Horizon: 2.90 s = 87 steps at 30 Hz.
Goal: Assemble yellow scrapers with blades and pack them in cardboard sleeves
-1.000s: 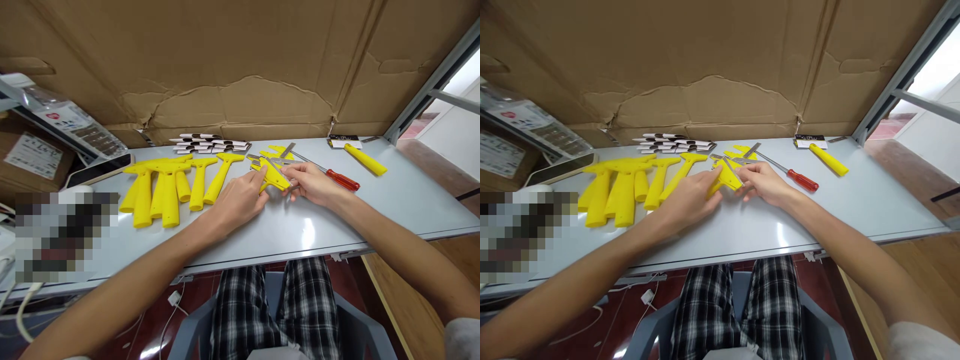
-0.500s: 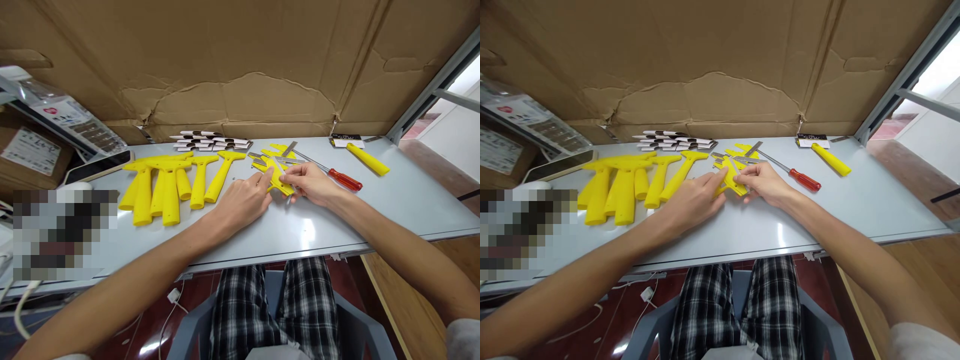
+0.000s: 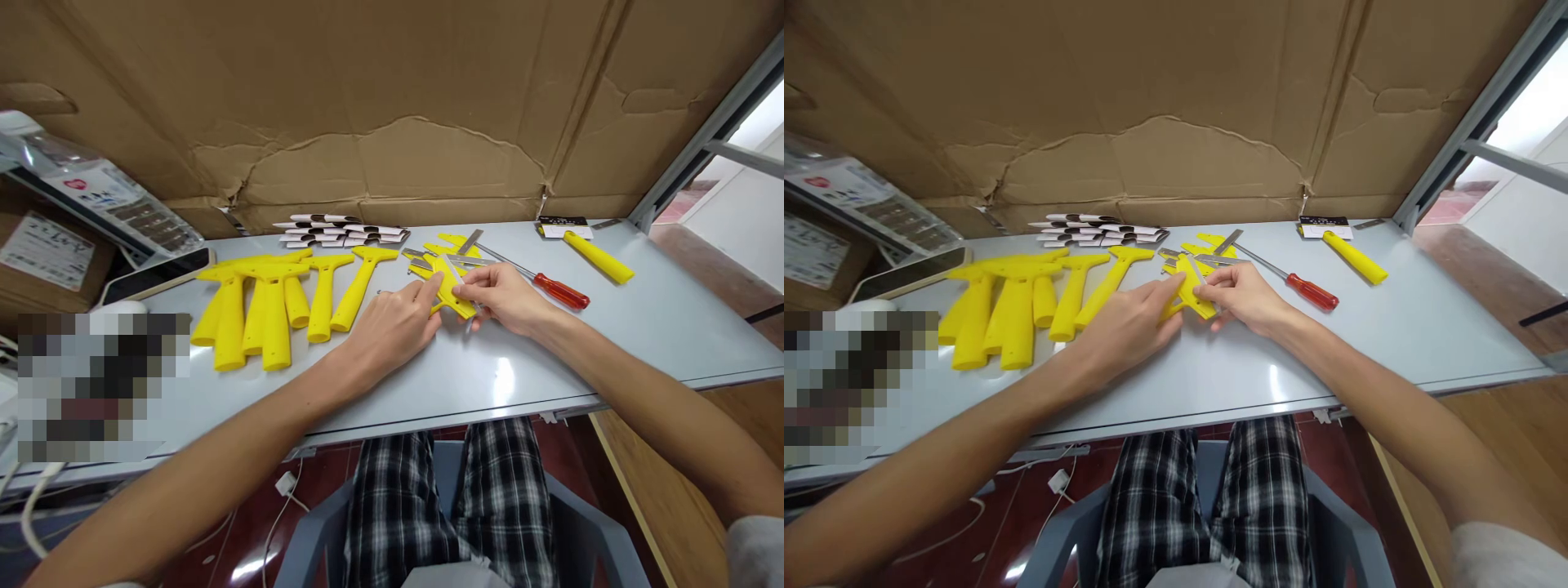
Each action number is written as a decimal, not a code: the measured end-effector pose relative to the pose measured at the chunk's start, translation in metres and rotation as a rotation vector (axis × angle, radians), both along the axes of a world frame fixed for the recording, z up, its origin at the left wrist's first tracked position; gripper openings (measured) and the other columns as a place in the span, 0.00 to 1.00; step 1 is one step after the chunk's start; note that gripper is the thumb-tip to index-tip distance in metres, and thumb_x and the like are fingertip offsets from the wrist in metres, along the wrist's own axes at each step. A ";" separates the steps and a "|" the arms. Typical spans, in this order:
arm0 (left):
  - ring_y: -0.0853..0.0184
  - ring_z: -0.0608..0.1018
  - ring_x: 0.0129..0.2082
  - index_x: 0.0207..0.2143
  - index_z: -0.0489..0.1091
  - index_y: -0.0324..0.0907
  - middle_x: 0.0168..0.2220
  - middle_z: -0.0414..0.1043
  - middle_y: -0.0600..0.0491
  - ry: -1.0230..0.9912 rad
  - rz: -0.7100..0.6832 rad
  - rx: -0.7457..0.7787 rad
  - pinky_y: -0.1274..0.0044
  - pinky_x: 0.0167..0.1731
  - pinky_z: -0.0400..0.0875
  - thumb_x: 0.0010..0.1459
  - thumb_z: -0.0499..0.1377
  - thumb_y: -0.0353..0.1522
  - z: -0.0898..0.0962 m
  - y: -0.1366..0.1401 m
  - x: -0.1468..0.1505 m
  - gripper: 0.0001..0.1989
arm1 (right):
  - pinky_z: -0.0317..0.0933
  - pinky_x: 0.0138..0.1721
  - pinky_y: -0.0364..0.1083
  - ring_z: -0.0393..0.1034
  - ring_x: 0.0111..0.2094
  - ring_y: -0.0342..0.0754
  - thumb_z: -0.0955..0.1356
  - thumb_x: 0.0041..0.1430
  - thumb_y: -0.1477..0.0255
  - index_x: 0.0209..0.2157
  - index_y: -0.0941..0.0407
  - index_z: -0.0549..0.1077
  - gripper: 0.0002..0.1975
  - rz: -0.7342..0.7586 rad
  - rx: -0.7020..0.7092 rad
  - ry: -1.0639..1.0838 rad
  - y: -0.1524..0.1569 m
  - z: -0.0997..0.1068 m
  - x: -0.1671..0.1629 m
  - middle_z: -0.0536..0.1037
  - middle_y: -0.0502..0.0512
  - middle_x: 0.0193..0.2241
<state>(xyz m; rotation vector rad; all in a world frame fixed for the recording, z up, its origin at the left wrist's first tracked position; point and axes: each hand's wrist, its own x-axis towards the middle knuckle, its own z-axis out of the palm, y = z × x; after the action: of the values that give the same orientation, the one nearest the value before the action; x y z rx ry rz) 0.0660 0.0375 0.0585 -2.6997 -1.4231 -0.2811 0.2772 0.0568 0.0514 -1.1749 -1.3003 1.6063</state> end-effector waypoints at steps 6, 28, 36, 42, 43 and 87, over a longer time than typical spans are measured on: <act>0.48 0.85 0.45 0.72 0.64 0.32 0.54 0.81 0.32 -0.025 0.023 -0.017 0.62 0.43 0.77 0.69 0.56 0.28 -0.001 0.002 -0.003 0.30 | 0.69 0.21 0.44 0.78 0.29 0.47 0.78 0.57 0.53 0.38 0.60 0.76 0.24 0.005 -0.003 -0.001 0.001 -0.002 -0.001 0.79 0.61 0.35; 0.74 0.60 0.10 0.26 0.68 0.41 0.14 0.63 0.57 -1.394 0.059 -1.255 0.82 0.11 0.56 0.49 0.66 0.35 -0.009 0.036 -0.006 0.10 | 0.58 0.46 0.44 0.70 0.42 0.45 0.69 0.67 0.67 0.43 0.56 0.85 0.13 0.052 0.865 -0.992 0.027 -0.022 0.013 0.80 0.57 0.39; 0.76 0.58 0.10 0.24 0.66 0.41 0.13 0.60 0.58 -1.499 0.076 -1.232 0.84 0.10 0.52 0.47 0.64 0.35 -0.005 0.031 -0.005 0.09 | 0.55 0.39 0.45 0.72 0.39 0.48 0.69 0.67 0.59 0.38 0.56 0.84 0.16 -0.025 0.590 -1.268 0.025 -0.007 -0.021 0.82 0.58 0.39; 0.78 0.57 0.09 0.24 0.66 0.41 0.15 0.60 0.60 -1.569 0.075 -1.228 0.84 0.09 0.50 0.45 0.64 0.34 -0.008 0.030 -0.006 0.09 | 0.54 0.39 0.44 0.71 0.38 0.47 0.69 0.66 0.68 0.42 0.54 0.85 0.11 0.085 0.660 -1.183 0.036 -0.008 -0.003 0.83 0.56 0.39; 0.78 0.57 0.10 0.24 0.65 0.41 0.15 0.60 0.60 -1.578 0.071 -1.227 0.84 0.10 0.50 0.45 0.64 0.34 -0.008 0.030 -0.006 0.09 | 0.54 0.39 0.44 0.71 0.36 0.46 0.69 0.66 0.69 0.41 0.55 0.84 0.11 0.096 0.670 -1.139 0.037 -0.008 0.001 0.83 0.56 0.38; 0.76 0.56 0.09 0.23 0.67 0.41 0.12 0.58 0.58 -1.555 0.088 -1.413 0.84 0.10 0.52 0.53 0.61 0.33 -0.011 0.012 0.000 0.08 | 0.66 0.65 0.55 0.66 0.64 0.51 0.70 0.68 0.55 0.39 0.58 0.78 0.19 0.042 0.629 -0.285 0.022 -0.012 0.000 0.72 0.62 0.60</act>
<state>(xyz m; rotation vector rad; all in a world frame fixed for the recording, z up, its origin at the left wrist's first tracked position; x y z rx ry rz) 0.0664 0.0492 0.0474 -3.0962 -2.7481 -2.7310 0.2767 0.0786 0.0399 -0.9915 -1.8451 0.9502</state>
